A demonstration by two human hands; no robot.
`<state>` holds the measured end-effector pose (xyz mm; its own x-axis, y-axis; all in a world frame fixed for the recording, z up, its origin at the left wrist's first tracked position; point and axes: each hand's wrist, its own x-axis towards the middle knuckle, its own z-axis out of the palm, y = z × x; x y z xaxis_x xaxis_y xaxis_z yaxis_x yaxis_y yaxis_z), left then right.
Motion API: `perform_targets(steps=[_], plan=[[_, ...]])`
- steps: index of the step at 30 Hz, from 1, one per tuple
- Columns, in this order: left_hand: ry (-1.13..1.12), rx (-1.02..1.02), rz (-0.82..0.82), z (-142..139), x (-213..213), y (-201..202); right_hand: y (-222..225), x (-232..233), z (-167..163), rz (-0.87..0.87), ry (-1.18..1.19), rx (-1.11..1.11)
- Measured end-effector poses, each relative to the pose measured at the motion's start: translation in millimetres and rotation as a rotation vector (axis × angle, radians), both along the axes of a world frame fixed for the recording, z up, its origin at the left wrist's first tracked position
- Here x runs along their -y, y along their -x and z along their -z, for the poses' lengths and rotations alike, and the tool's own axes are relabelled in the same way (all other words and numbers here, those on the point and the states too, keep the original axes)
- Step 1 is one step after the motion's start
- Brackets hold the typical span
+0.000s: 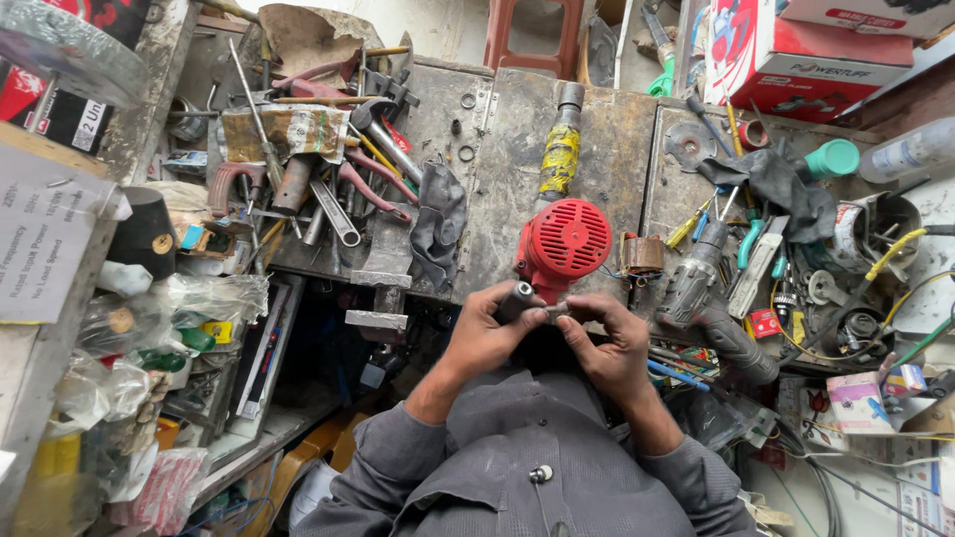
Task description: The person sits at a cluttered repair workbench and disassembles a red electric mixer. They unscrew and pry the red housing apart by hand, use a screwdriver on the casing, separate the housing halves, and pull the copper motor armature out of the housing.
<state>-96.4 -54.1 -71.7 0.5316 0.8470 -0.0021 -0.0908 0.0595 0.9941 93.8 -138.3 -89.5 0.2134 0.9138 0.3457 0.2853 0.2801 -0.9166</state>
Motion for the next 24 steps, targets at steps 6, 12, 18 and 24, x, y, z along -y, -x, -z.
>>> perform_targets(steps=[6, 12, 18, 24], plan=[[0.025, -0.192, -0.635, 12, -45, 10, -13, -28, -58, 0.213, -0.199, 0.221], [-0.047, -0.525, -0.587, 14, -99, -18, -1, -90, -79, 0.131, -0.201, 0.555], [-0.281, -0.691, -0.567, 13, -112, -30, 1, -113, -69, -0.004, -0.046, 0.514], [0.000, -0.080, -0.384, 5, -99, -15, -3, -116, -64, 0.008, -0.046, 0.465]])
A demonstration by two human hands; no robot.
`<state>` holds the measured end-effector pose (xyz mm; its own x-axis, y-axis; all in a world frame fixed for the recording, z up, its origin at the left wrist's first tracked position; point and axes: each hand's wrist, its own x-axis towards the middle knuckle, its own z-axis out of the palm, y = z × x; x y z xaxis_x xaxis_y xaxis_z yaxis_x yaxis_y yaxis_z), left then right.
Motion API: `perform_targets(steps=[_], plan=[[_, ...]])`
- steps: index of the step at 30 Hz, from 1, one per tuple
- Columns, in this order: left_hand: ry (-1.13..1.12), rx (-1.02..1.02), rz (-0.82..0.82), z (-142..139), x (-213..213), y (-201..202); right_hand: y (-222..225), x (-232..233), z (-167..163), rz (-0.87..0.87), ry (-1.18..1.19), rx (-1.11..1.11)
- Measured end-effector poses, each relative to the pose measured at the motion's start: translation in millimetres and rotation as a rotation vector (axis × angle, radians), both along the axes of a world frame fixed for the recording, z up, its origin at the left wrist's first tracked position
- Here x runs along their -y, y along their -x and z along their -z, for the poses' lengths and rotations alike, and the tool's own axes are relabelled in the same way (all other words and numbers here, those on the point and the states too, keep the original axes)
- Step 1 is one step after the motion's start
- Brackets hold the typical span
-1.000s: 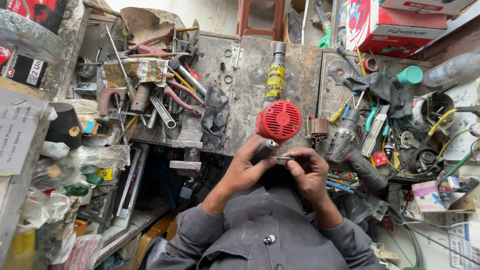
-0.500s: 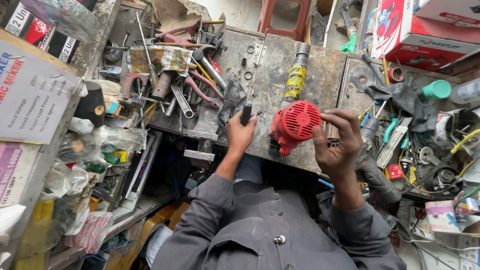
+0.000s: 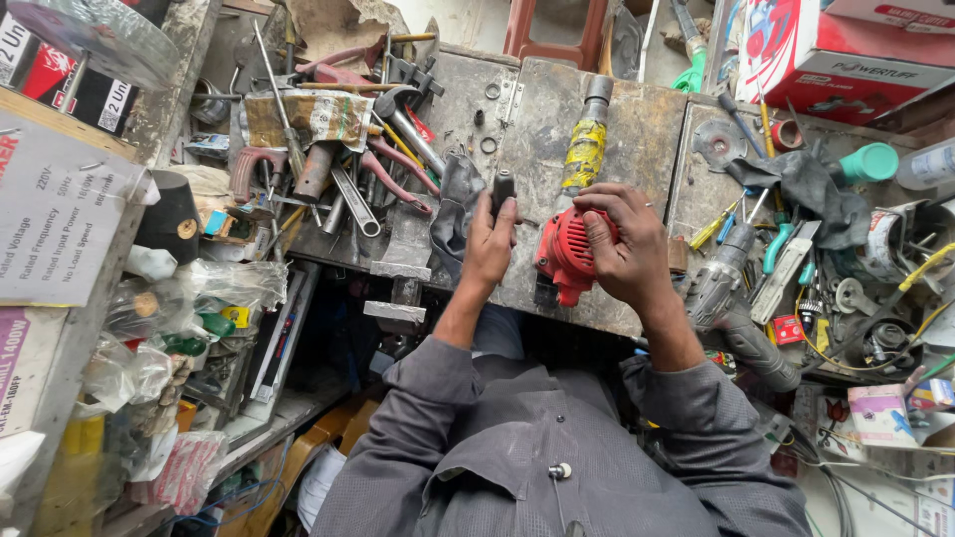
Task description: The person sits at a cluttered repair workbench and disassembles a red electric mixer. They unscrew and pry the red housing apart by hand, use a screwdriver on the casing, separate the housing halves, and pull the copper motor armature out of the housing.
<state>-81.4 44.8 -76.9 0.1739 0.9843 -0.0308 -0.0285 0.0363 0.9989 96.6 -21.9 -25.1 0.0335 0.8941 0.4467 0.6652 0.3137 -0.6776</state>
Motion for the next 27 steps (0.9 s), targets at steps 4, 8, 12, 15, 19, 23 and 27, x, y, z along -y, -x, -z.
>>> perform_targets(steps=[4, 8, 12, 15, 19, 23, 27], plan=[[-0.156, 0.409, 0.148, -8, 27, 9, 1, 2, 2, 0.007, -0.007, -0.009], [-0.287, 0.445, 0.145, 1, 40, 0, 0, 5, 3, 0.002, -0.024, -0.025], [-0.286, 0.408, 0.158, 22, 39, -12, -2, 6, 3, 0.003, -0.043, -0.032], [-0.301, 0.412, 0.181, 30, 38, -18, -3, 8, 2, 0.009, -0.046, -0.034], [-0.293, 0.405, 0.192, 24, 41, -19, -4, 9, 3, 0.021, -0.045, -0.036], [-0.631, -0.116, 0.219, -6, 43, -2, -5, 9, 4, 0.009, -0.047, -0.053], [-0.830, -0.321, 0.212, -41, 34, 12, -4, 10, 3, 0.007, -0.051, -0.042]])
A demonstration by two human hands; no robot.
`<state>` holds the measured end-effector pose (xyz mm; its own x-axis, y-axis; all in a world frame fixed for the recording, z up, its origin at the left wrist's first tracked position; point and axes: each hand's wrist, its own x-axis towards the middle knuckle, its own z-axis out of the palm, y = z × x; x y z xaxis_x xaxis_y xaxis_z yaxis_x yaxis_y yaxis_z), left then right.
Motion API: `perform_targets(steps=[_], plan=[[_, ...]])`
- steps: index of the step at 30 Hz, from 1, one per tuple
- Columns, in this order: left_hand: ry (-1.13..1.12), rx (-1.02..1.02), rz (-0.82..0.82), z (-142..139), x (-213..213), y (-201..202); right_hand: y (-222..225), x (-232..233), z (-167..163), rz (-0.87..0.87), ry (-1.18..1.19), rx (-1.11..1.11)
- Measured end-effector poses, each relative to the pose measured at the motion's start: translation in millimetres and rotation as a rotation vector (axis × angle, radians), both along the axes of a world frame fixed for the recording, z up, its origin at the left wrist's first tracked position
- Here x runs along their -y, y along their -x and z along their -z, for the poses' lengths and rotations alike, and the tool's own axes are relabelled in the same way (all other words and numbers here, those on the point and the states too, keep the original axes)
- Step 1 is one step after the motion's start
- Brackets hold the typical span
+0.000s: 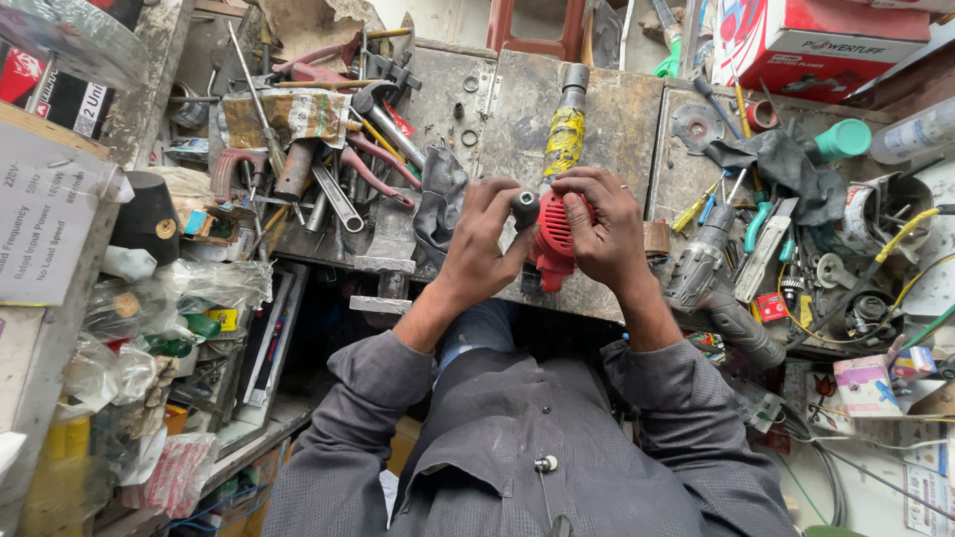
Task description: The person sits at a cluttered repair workbench and disassembles a red electric mixer. They unscrew and pry the red housing apart by hand, use a screwdriver on the casing, separate the housing halves, and pull the copper motor armature out of the housing.
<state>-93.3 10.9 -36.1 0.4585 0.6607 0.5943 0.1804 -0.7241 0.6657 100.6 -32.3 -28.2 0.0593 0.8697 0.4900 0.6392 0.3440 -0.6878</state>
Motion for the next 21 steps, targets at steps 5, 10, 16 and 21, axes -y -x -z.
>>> perform_targets(steps=[5, 10, 16, 21], plan=[[0.005, -0.185, 0.135, -29, -4, 9, 0, 2, -3, 0.010, -0.009, 0.004], [-0.112, -0.530, 0.169, -48, -7, 10, 0, 4, -4, 0.016, -0.006, 0.001], [-0.355, -0.596, 0.273, -70, -8, 4, -1, 4, -2, 0.008, 0.001, -0.001], [-0.361, -0.632, 0.234, -72, -5, 0, -2, 3, -1, 0.008, 0.001, -0.002]])
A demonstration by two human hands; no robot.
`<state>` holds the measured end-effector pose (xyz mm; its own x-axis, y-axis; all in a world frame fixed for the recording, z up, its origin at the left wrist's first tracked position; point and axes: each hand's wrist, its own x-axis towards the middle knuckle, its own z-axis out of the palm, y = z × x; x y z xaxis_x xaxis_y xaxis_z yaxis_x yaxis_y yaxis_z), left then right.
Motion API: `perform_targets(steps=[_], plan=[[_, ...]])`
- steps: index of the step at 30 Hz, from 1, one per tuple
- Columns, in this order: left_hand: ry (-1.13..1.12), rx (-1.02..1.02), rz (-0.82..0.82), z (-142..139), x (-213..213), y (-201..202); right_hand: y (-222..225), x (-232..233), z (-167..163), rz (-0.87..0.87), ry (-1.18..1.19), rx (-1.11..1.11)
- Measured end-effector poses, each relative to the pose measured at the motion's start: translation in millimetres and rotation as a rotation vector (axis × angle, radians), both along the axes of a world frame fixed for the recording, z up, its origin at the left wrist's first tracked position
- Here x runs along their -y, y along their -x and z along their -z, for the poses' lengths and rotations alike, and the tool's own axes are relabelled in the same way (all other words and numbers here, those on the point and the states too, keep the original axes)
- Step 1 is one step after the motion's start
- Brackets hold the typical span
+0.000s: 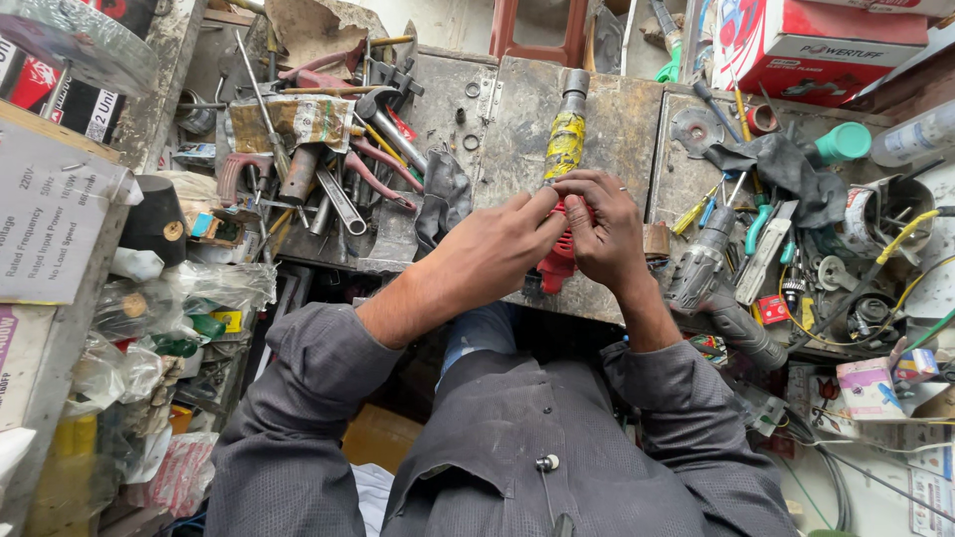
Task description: The person sits at a cluttered repair workbench and disassembles a red electric mixer. They unscrew and pry the red housing apart by hand, use a screwdriver on the casing, separate the housing halves, and pull the copper motor armature out of the housing.
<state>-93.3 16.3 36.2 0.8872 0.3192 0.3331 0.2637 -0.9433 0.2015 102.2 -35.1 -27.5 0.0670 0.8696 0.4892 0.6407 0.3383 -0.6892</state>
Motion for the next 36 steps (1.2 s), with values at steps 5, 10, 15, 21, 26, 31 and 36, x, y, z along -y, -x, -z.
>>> perform_targets(steps=[5, 10, 15, 21, 26, 31, 36], plan=[[-0.045, -0.016, -0.163, 3, 1, -7, 0, -2, 1, -0.002, -0.002, 0.006], [0.112, -0.299, -0.352, 2, 8, -17, 0, -1, 2, -0.002, 0.000, -0.004], [0.018, 0.029, 0.060, -7, -9, 1, 1, -1, -1, -0.005, 0.002, -0.007], [0.084, -0.167, -0.168, -7, 8, -11, 0, 1, -7, -0.006, 0.021, -0.045], [0.074, -0.213, -0.256, -11, 12, -17, -2, 3, -7, 0.001, 0.009, -0.033], [-0.010, 0.077, 0.104, -24, 1, -5, -4, 4, -10, 0.002, 0.003, -0.044], [-0.037, -0.032, 0.039, -21, 6, -2, -4, 6, -14, 0.009, 0.026, -0.068]])
